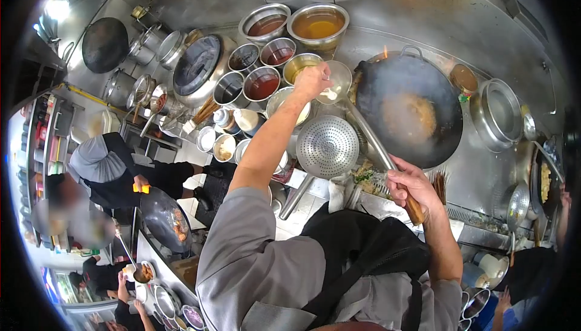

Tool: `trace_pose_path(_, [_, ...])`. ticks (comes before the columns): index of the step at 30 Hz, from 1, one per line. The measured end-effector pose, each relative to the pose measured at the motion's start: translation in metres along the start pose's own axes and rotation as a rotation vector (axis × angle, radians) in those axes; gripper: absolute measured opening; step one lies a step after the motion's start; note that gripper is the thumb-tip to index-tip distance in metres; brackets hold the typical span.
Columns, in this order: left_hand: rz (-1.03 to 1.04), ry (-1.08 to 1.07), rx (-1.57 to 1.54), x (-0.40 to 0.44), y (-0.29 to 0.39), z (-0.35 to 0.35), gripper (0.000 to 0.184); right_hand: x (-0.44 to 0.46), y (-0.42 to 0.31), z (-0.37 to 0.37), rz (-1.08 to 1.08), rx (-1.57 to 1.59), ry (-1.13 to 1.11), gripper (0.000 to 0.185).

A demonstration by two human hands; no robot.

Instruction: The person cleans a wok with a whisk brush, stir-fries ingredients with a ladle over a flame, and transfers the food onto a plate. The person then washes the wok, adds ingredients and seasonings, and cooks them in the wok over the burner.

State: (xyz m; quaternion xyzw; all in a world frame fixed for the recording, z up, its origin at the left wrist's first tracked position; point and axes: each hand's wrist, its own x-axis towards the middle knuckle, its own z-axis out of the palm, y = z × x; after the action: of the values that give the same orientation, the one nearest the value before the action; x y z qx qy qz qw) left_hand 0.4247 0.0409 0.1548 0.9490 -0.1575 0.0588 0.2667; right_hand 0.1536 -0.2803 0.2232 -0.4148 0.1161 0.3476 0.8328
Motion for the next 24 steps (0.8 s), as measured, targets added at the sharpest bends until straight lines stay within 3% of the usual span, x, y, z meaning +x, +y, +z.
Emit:
trace_pose_path(7, [-0.087,-0.056,0.139,-0.003,0.027,-0.009,0.025,-0.019,-0.002,-0.002,-0.004,0.042,-0.059,0.069])
trace_pose_path(10, [0.149,0.158,0.386,-0.013,0.030,-0.003,0.021,-0.022,0.000,-0.004,0.003,0.087,-0.055,0.067])
trace_pose_path(13, [0.200,0.104,0.498,-0.017,0.018,0.013,0.016,-0.018,0.006,-0.012,-0.001,0.137,-0.067,0.065])
trace_pose_path(17, [0.233,0.291,0.324,-0.035,-0.006,0.030,0.012,-0.014,0.018,-0.025,-0.010,0.185,-0.036,0.062])
trace_pose_path(20, [-0.120,0.369,0.236,-0.056,-0.062,0.041,0.013,-0.014,0.027,-0.034,-0.012,0.221,-0.017,0.060])
trace_pose_path(22, [-0.343,0.010,0.457,-0.071,-0.131,0.066,0.019,-0.020,0.025,-0.033,-0.028,0.229,0.017,0.060])
trace_pose_path(24, [-0.449,-0.225,0.455,-0.078,-0.155,0.076,0.025,-0.025,0.022,-0.028,-0.043,0.208,0.043,0.064])
